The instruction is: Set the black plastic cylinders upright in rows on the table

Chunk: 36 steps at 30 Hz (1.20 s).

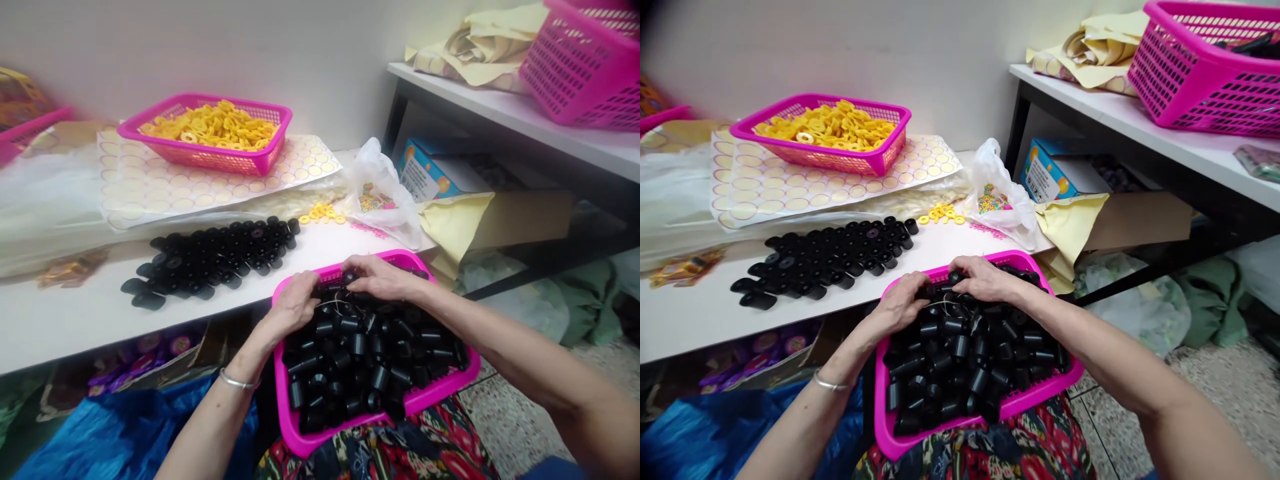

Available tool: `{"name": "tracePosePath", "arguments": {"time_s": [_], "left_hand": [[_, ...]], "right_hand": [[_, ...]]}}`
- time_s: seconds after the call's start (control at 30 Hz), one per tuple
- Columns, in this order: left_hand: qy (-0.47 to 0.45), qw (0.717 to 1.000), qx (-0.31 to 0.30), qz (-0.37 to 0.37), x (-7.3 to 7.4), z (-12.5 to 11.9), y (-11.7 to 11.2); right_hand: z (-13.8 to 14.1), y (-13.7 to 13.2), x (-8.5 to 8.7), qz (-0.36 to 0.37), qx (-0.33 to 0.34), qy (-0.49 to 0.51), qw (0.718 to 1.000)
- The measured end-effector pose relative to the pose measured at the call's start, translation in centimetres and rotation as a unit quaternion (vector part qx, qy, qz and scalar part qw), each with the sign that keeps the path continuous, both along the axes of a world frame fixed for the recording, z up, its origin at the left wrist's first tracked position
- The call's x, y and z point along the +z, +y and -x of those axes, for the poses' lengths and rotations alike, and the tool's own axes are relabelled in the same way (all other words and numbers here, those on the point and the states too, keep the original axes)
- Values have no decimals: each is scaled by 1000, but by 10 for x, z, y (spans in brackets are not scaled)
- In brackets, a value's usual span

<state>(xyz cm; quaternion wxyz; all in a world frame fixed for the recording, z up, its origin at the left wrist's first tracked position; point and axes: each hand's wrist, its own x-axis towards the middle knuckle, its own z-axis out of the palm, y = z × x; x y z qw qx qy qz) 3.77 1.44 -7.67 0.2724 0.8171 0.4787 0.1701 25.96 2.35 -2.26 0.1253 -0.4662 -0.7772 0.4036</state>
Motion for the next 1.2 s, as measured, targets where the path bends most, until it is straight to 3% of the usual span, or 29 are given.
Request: {"name": "tracePosePath", "arguments": {"time_s": [0.07,0.1,0.2,0.27,0.37,0.57,0.73,0.87,1.07,1.2], "left_hand": [[-180,975,72,108,5,0,-3],[-281,941,102,160,9,-1,-5],[-522,790,140,290,26,-13,-10],[-596,709,144,349,37,-21,-13],[-637,653,151,380,47,-30,-17],[-642,645,156,382,48,-36,-21],[-619,685,165,348,46,-35,-22],[-610,703,170,324,45,-35,-23],[-621,690,184,323,39,-38,-25],[-610,703,173,321,37,-37,-26]], "right_hand": [[-7,-9,-1,114,-78,196,971],[-8,-15,-1,152,-106,265,946],[-7,-29,0,210,-159,378,888],[-2,-37,2,203,-171,391,881],[6,-45,8,158,-157,354,908],[16,-53,13,52,-141,264,953],[13,-53,16,14,-113,208,972],[10,-51,21,27,-111,157,981],[10,-50,28,34,-105,135,985],[10,-49,28,104,-110,160,976]]}}
